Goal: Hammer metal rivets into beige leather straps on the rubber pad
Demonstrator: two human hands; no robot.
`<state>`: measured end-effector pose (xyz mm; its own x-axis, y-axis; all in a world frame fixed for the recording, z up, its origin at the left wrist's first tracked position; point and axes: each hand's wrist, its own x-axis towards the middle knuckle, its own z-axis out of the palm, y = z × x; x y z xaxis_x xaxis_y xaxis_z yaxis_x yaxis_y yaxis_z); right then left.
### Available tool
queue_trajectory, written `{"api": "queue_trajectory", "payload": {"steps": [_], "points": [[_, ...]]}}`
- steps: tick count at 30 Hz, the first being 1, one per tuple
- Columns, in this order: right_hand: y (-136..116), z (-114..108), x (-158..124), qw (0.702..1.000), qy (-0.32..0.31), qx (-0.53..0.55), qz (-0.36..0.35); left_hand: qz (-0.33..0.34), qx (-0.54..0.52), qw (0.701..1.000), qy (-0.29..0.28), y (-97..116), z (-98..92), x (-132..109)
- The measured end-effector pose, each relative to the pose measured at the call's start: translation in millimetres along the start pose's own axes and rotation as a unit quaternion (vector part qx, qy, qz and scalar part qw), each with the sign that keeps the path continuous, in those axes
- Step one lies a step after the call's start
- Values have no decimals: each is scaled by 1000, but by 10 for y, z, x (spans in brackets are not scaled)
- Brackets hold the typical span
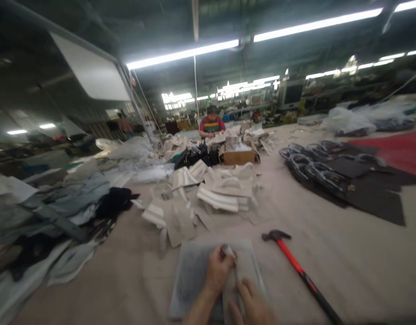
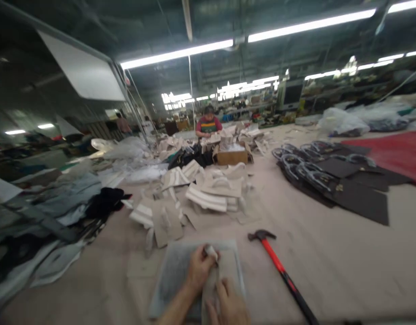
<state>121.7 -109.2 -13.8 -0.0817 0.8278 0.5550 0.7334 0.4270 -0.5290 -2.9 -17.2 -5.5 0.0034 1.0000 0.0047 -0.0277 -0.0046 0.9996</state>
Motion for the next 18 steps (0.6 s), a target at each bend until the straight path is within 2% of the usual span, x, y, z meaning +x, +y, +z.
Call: {"api": "queue_trajectory", "payload": {"steps": [4, 10, 14, 18], "points": [[-29, 61, -173, 997, -56, -49, -4, -15, -57, 998, 0, 13, -32, -14], [-146, 5, -115, 993, -56, -107, 3, -13, -62, 998, -18, 4, -26, 5], [-156, -67, -110, 994, -91, -56, 22, -11, -61, 997, -40, -39, -61, -37], [-49, -247, -52, 995, -90, 8, 41, -14, -55, 998, -15, -44, -103, -55]]}}
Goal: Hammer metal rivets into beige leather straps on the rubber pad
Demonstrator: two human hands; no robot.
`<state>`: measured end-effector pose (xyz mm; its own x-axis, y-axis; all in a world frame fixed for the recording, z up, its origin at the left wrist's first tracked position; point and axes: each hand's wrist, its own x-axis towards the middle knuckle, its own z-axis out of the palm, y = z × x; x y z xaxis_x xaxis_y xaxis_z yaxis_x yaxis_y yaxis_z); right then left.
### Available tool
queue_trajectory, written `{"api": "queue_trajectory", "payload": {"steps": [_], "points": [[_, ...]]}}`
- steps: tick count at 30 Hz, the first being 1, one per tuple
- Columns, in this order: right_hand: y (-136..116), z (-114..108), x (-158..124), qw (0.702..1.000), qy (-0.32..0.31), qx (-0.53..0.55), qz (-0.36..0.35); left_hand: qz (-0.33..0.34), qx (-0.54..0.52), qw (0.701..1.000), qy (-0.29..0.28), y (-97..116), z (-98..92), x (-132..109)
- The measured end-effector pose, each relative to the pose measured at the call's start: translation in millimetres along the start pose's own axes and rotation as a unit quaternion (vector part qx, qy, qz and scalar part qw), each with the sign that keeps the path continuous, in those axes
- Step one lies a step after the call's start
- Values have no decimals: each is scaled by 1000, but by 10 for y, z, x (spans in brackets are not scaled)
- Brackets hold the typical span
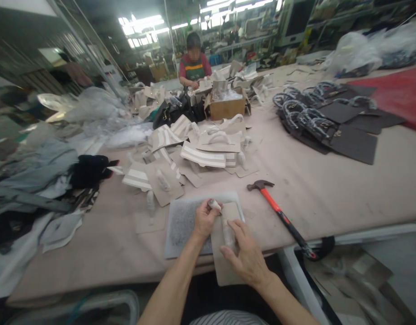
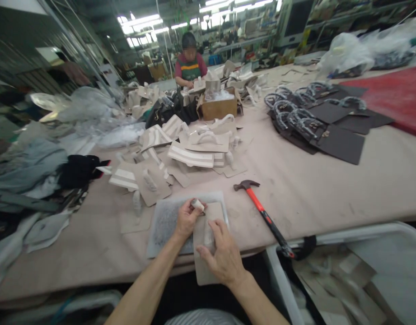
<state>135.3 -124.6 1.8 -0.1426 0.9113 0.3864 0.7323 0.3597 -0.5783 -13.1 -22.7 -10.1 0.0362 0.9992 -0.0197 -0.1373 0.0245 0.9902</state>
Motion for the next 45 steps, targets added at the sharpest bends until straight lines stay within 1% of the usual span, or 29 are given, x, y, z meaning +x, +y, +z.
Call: {"api": "queue_trajectory", "payload": {"steps": [3, 5, 6, 7, 9, 11, 12, 16, 19, 21, 22, 23, 24, 25, 26, 27, 28, 30, 31, 32, 33, 34, 35, 37, 38, 39, 40, 42, 45], "points": [[227, -193, 80, 997, 51, -50, 42, 4, 6, 1000, 7, -4, 0, 3], [431, -336, 145, 985, 81, -135, 74, 0, 4, 1000, 4, -22, 8, 7], [534, -410, 175, 975, 78, -183, 95, -1, 2, 1000, 2, -33, 12, 8], [630, -481, 200, 964, 61, -229, 119, -2, 2, 1000, 1, -44, 15, 9], [792, -606, 230, 936, -5, -306, 173, 1, 11, 1000, -1, -61, 20, 9], [910, -687, 239, 910, -67, -350, 212, 3, 23, 1000, -4, -67, 24, 7], [957, -710, 239, 901, -85, -364, 220, 2, 27, 1000, -4, -66, 26, 6], [1096, -723, 270, 891, -126, -360, 246, 3, 31, 1000, -6, -54, 35, 13], [1159, -741, 354, 889, -172, -296, 304, 1, 33, 999, -7, -58, 40, 29], [1154, -781, 430, 896, -175, -216, 346, 3, 39, 999, -9, -64, 45, 29], [1132, -806, 470, 899, -167, -135, 381, 9, 48, 999, -7, -67, 48, 22], [1098, -830, 509, 892, -156, -26, 423, 20, 66, 998, -6, -67, 52, 8], [1054, -850, 546, 870, -146, 93, 462, 35, 91, 995, -5, -64, 58, -12], [1002, -863, 579, 836, -141, 203, 490, 55, 120, 991, -6, -59, 64, -37], [946, -866, 609, 801, -139, 289, 506, 76, 151, 986, -10, -52, 70, -63], [890, -861, 634, 775, -140, 343, 512, 96, 181, 979, -16, -44, 75, -87], [835, -849, 654, 763, -142, 367, 513, 112, 205, 972, -23, -35, 79, -106], [727, -823, 678, 755, -137, 379, 517, 125, 222, 966, -34, -21, 79, -116], [670, -821, 684, 754, -129, 384, 517, 119, 213, 969, -36, -16, 75, -106], [609, -832, 687, 762, -118, 383, 509, 105, 194, 975, -36, -11, 69, -87], [542, -861, 687, 782, -103, 371, 490, 88, 171, 981, -35, -7, 62, -64], [470, -909, 688, 813, -86, 347, 460, 73, 151, 985, -36, -2, 54, -40], [393, -972, 689, 852, -68, 307, 419, 64, 142, 987, -38, 3, 47, -20], [243, -1115, 686, 928, -37, 189, 321, 74, 162, 983, -51, 12, 41, -1], [178, -1178, 677, 953, -30, 125, 275, 89, 183, 977, -58, 14, 42, -4], [126, -1222, 661, 969, -28, 64, 237, 105, 204, 971, -63, 12, 45, -13], [89, -1243, 635, 978, -35, 9, 207, 118, 219, 966, -67, 7, 48, -26], [64, -1220, 565, 980, -81, -74, 167, 135, 233, 961, -68, -14, 52, -52], [92, -1150, 494, 958, -200, -148, 143, 135, 234, 961, -60, -50, 50, -69]]}}
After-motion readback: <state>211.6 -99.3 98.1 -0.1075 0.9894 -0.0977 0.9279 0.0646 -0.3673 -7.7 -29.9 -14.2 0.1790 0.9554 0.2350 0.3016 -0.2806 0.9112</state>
